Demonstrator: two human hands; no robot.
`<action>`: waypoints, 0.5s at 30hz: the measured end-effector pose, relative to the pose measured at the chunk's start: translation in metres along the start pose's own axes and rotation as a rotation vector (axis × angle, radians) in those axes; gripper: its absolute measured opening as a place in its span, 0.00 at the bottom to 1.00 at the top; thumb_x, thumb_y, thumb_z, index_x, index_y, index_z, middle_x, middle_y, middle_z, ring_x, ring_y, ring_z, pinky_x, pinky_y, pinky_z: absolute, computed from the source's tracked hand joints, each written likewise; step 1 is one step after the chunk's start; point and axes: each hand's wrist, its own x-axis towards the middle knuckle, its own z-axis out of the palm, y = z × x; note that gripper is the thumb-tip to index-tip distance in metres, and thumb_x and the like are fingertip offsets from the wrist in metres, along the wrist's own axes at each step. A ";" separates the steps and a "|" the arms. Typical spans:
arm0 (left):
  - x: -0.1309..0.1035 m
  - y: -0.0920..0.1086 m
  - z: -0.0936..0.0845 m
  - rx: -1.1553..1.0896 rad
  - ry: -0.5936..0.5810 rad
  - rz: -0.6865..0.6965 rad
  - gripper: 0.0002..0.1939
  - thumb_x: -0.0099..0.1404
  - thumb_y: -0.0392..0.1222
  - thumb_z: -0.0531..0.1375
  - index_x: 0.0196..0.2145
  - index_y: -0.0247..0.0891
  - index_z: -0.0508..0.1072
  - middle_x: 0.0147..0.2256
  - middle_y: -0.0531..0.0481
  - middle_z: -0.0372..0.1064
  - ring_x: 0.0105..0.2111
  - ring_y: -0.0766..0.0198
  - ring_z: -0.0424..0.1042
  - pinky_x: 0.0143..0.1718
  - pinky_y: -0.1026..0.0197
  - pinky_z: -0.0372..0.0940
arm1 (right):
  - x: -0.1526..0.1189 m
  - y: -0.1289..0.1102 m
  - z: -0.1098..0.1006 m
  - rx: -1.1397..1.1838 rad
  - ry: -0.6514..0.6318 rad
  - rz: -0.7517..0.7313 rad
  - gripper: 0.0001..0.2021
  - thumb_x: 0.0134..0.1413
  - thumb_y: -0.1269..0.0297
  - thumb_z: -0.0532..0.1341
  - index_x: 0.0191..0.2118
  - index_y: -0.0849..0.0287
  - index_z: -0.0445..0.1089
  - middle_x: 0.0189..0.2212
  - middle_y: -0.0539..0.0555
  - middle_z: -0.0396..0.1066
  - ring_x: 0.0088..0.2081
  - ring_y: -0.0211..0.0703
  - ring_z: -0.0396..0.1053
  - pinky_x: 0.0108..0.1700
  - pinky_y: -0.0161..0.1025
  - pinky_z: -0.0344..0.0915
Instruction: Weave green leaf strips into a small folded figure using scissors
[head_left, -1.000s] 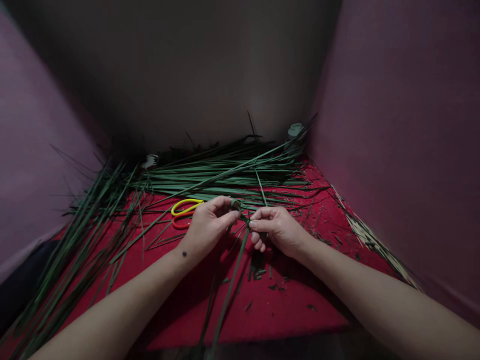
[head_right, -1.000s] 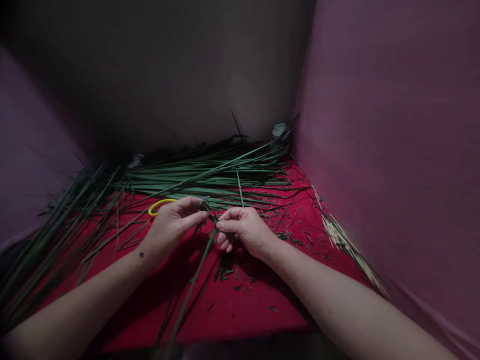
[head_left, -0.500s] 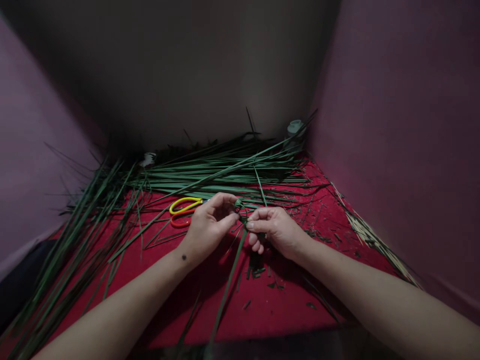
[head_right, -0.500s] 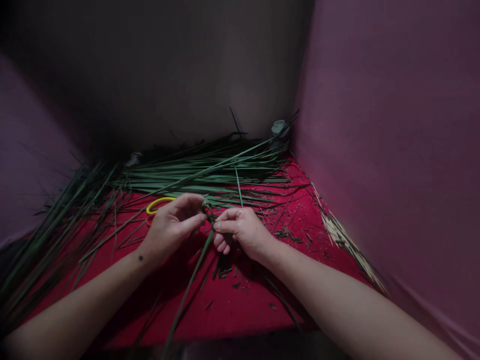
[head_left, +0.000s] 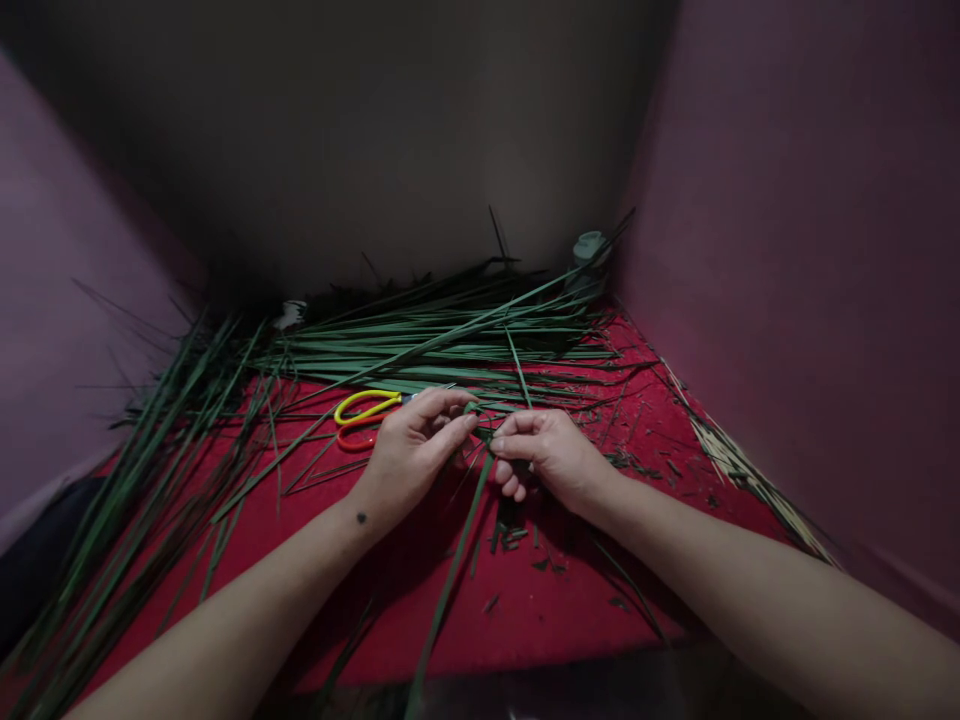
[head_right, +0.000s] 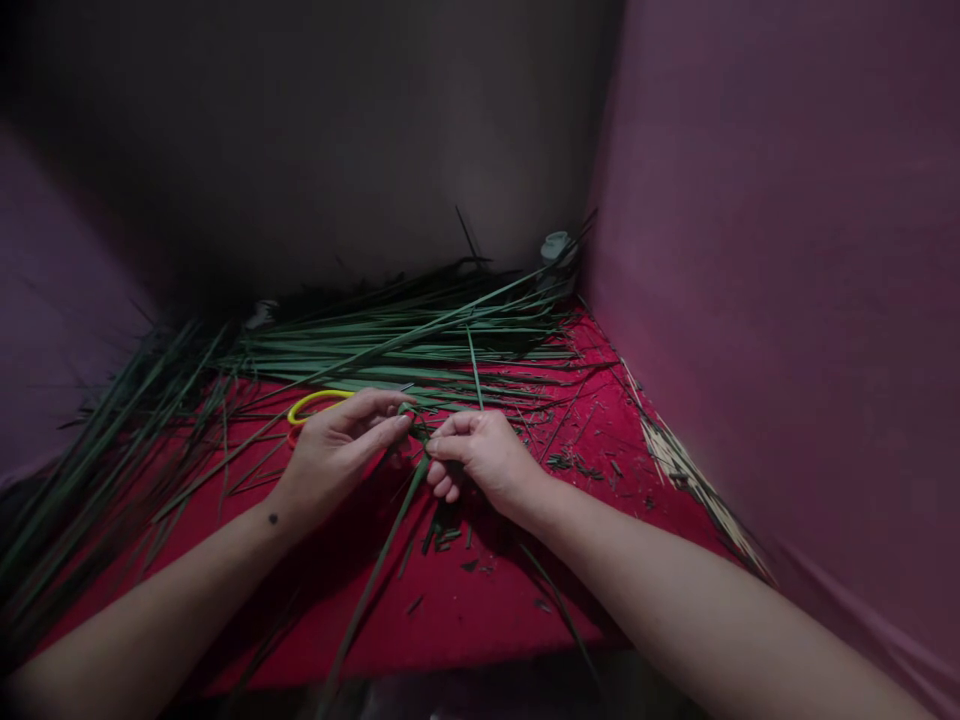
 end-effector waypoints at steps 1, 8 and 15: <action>0.000 -0.001 0.001 0.034 0.020 0.023 0.11 0.58 0.43 0.59 0.37 0.35 0.71 0.29 0.53 0.62 0.23 0.70 0.63 0.23 0.65 0.61 | -0.001 -0.001 0.001 -0.018 0.011 0.004 0.05 0.42 0.67 0.61 0.23 0.63 0.64 0.15 0.50 0.69 0.14 0.33 0.64 0.16 0.29 0.61; 0.000 0.003 0.008 0.297 0.097 0.157 0.07 0.58 0.41 0.60 0.34 0.36 0.73 0.29 0.52 0.65 0.26 0.70 0.64 0.27 0.67 0.60 | -0.004 -0.001 0.006 -0.080 0.048 -0.011 0.04 0.43 0.70 0.58 0.22 0.61 0.62 0.14 0.49 0.68 0.14 0.33 0.65 0.15 0.27 0.60; -0.005 0.000 0.013 0.422 -0.001 0.430 0.10 0.63 0.33 0.54 0.40 0.38 0.72 0.37 0.46 0.65 0.39 0.65 0.66 0.40 0.62 0.64 | -0.001 0.004 0.005 -0.002 0.021 -0.086 0.02 0.41 0.70 0.58 0.23 0.62 0.64 0.15 0.49 0.68 0.15 0.33 0.66 0.17 0.28 0.62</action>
